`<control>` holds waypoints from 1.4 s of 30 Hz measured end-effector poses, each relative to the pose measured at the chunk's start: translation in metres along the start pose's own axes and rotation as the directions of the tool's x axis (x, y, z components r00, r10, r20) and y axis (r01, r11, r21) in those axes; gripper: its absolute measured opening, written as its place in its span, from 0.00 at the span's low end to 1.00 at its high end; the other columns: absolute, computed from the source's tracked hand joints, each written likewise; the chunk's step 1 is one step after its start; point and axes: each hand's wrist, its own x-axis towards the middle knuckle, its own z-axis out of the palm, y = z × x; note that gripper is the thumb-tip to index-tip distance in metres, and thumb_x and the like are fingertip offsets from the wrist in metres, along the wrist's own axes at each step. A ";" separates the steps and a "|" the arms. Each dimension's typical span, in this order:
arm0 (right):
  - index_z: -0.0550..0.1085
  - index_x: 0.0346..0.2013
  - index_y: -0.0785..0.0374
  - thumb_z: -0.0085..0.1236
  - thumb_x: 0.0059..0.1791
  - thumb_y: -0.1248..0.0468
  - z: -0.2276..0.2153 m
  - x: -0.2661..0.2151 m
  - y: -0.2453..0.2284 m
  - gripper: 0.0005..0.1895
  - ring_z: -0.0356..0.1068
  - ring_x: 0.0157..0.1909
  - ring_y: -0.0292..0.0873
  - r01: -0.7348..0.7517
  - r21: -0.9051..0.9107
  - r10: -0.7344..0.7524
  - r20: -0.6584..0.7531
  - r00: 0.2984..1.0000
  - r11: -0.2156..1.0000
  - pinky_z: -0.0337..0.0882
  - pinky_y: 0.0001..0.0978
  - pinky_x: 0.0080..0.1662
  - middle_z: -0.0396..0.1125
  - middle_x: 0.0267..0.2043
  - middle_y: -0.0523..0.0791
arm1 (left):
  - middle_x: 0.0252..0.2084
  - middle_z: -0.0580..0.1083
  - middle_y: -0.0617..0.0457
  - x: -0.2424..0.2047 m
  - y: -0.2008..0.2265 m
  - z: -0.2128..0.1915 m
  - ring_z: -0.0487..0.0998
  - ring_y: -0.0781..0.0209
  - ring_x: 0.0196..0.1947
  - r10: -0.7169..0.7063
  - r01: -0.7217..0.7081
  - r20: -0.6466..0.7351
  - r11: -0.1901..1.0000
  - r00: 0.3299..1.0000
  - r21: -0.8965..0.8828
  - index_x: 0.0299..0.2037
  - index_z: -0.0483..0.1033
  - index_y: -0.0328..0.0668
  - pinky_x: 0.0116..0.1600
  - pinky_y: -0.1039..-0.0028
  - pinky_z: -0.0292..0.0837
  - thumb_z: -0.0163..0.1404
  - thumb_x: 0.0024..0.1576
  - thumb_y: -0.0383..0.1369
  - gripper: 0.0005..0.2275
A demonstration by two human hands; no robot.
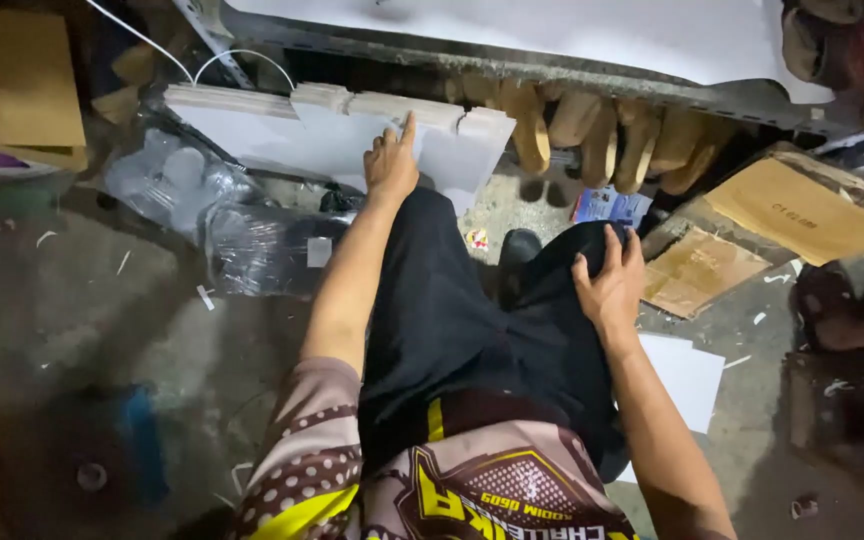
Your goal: The person assembles a flat cardboard box by folding along pre-scored lines and inserting tabs into slots. They use a white rectangular piece as a guide or template during folding and then remove it. The person handles multiple cardboard pieces and folds them into box shapes.
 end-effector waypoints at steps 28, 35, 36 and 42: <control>0.64 0.72 0.55 0.59 0.50 0.50 -0.014 0.000 -0.010 0.36 0.62 0.66 0.70 -0.097 0.030 0.094 0.078 0.992 0.995 0.65 0.62 0.62 0.55 0.69 0.63 | 0.56 0.69 0.38 0.010 -0.022 0.026 0.73 0.41 0.56 0.006 -0.012 0.110 0.998 0.994 0.056 0.75 0.57 0.51 0.54 0.51 0.69 0.42 0.63 0.27 0.27; 0.65 0.71 0.56 0.59 0.51 0.51 -0.021 0.000 -0.015 0.35 0.60 0.67 0.70 -0.087 0.070 0.082 0.072 0.994 0.994 0.64 0.63 0.63 0.54 0.69 0.63 | 0.48 0.69 0.47 -0.002 -0.030 0.020 0.69 0.49 0.51 0.207 -0.172 -0.148 0.961 0.967 0.217 0.52 0.76 0.44 0.54 0.55 0.59 0.56 0.56 0.26 0.14; 0.64 0.72 0.57 0.58 0.52 0.51 -0.022 0.000 -0.015 0.35 0.59 0.68 0.70 -0.073 0.055 0.068 0.087 0.994 0.996 0.64 0.62 0.63 0.53 0.69 0.63 | 0.43 0.72 0.50 0.002 -0.038 0.030 0.72 0.52 0.47 0.248 -0.205 -0.176 0.951 0.953 0.233 0.47 0.76 0.45 0.54 0.55 0.58 0.59 0.54 0.28 0.11; 0.65 0.71 0.56 0.59 0.51 0.50 -0.019 0.000 -0.013 0.35 0.60 0.67 0.71 -0.089 0.073 0.085 0.065 0.994 0.993 0.64 0.64 0.62 0.54 0.69 0.63 | 0.31 0.80 0.54 0.027 -0.069 0.070 0.82 0.53 0.35 0.346 -0.316 -0.152 0.930 0.926 0.189 0.35 0.80 0.49 0.56 0.58 0.63 0.62 0.55 0.34 0.04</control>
